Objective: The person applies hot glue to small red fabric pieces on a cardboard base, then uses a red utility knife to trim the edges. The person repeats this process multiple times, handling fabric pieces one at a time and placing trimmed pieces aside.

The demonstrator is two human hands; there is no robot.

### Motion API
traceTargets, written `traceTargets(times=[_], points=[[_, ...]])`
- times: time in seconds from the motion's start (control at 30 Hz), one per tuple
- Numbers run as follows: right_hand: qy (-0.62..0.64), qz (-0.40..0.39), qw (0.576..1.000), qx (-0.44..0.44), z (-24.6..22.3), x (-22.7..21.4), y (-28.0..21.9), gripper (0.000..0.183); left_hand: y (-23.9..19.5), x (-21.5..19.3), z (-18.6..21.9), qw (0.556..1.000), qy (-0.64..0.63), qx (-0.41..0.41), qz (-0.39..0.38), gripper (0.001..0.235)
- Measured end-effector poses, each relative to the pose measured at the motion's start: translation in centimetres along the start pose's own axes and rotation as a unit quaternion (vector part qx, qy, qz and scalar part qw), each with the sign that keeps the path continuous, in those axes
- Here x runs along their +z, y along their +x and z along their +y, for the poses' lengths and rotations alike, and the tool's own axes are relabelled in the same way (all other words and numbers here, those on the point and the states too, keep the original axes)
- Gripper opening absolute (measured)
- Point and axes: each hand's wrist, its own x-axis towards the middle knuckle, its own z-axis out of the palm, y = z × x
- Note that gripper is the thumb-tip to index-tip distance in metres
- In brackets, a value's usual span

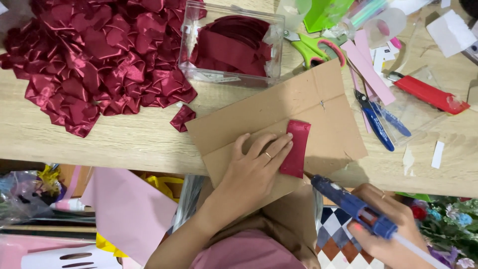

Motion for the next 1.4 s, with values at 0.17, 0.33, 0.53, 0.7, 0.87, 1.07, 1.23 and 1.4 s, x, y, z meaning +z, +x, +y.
traceTargets(times=[0.17,0.33,0.53,0.7,0.87,1.07,1.23,1.4], points=[[-0.03,-0.023,0.999,0.021,0.7,0.7,0.5,0.014,0.1,-0.2,-0.1,1.0,-0.015,0.0,-0.011,0.044],[-0.076,-0.113,0.979,0.153,-0.2,-0.3,1.4,0.017,0.3,-0.3,0.0,1.0,-0.026,-0.001,-0.002,0.046],[-0.107,-0.15,0.962,0.202,-3.8,-2.4,2.5,0.019,0.1,-0.2,-0.2,1.0,-0.024,0.008,0.002,0.045],[-0.184,0.072,0.946,0.256,-2.0,-5.3,3.1,0.034,-0.1,-0.2,-0.5,0.999,-0.018,0.027,-0.016,0.046],[0.247,0.121,0.957,0.086,-1.9,-3.5,8.4,0.015,-0.5,-1.2,-0.3,0.999,-0.017,0.043,-0.01,0.041],[0.471,0.021,0.88,0.054,-0.6,-0.4,12.4,0.014,-1.8,-2.1,-0.6,0.998,-0.026,0.051,-0.032,0.042],[0.276,0.095,0.954,0.073,-2.9,-0.1,12.2,0.015,-1.4,-1.5,-0.7,0.997,-0.033,0.063,-0.04,0.045],[-0.152,0.305,0.932,-0.124,-0.3,1.5,12.0,0.034,-0.8,-1.9,-0.7,0.995,-0.079,0.058,-0.03,0.04]])
